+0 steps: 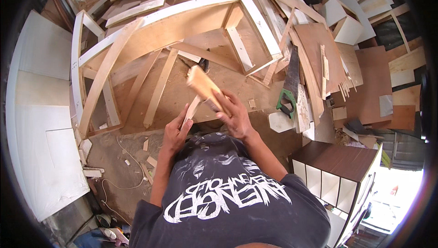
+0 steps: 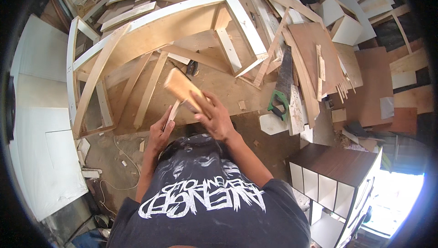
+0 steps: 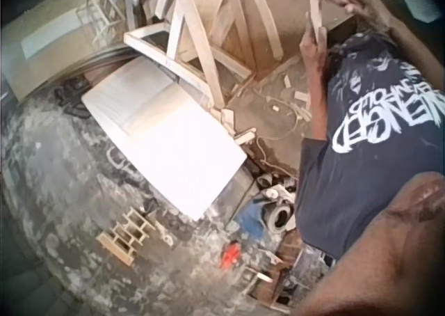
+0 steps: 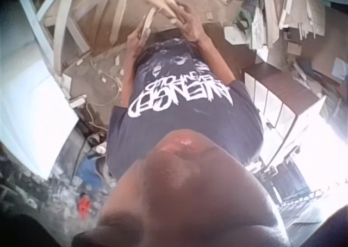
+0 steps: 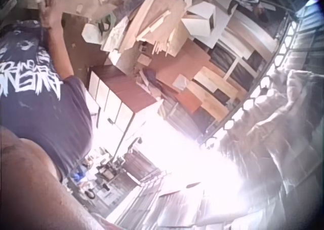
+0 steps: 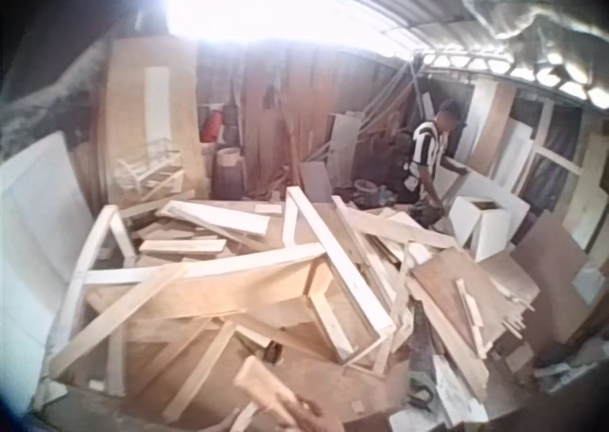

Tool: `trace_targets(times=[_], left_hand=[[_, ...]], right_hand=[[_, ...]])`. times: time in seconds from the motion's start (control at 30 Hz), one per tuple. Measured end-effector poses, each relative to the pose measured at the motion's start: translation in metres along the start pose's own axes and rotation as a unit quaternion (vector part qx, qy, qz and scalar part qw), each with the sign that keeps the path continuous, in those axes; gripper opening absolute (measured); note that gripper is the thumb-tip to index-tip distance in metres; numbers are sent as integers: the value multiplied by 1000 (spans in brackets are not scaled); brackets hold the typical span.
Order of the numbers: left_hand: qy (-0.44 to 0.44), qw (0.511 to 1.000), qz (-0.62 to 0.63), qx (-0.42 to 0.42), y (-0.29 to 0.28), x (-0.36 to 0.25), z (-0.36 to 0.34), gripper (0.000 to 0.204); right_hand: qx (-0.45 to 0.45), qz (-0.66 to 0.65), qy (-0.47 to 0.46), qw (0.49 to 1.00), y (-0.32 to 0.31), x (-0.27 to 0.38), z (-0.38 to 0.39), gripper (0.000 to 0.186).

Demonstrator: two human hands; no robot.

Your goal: The person saws a small piece of wood from a larger strip, sands the cut edge with another wood block, and then hammers a nail through the strip to join it to a structural frame.

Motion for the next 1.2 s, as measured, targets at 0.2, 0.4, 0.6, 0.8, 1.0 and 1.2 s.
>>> trace_targets(times=[0.2,0.4,0.6,0.8,1.0,1.2], left_hand=[[-48,994,-50,88,-5,-27,-1,56],[14,997,-47,53,-20,-47,8,57],[57,998,-30,-12,-28,-56,4,57],[0,1000,-27,4,-27,-49,10,58],[44,999,-20,-17,-32,-54,11,59],[13,1000,-12,4,-30,-54,10,59]], right_hand=[[-58,212,-61,974,-10,45,-36,59],[10,209,-157,965,-12,66,-41,59],[25,141,-111,984,-15,80,-48,58],[13,203,-197,959,13,80,-38,57],[44,129,-146,980,14,79,-49,61],[19,126,-83,988,6,84,-57,57]])
Point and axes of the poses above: each hand's wrist, its own z-axis away from the middle knuckle, its own y-axis out of the palm, x = y × z, the point moved 7 cm from there along -z, towards the middle knuckle, and after that the axes turned 5 degrees about -z, right-handed, at the moved point
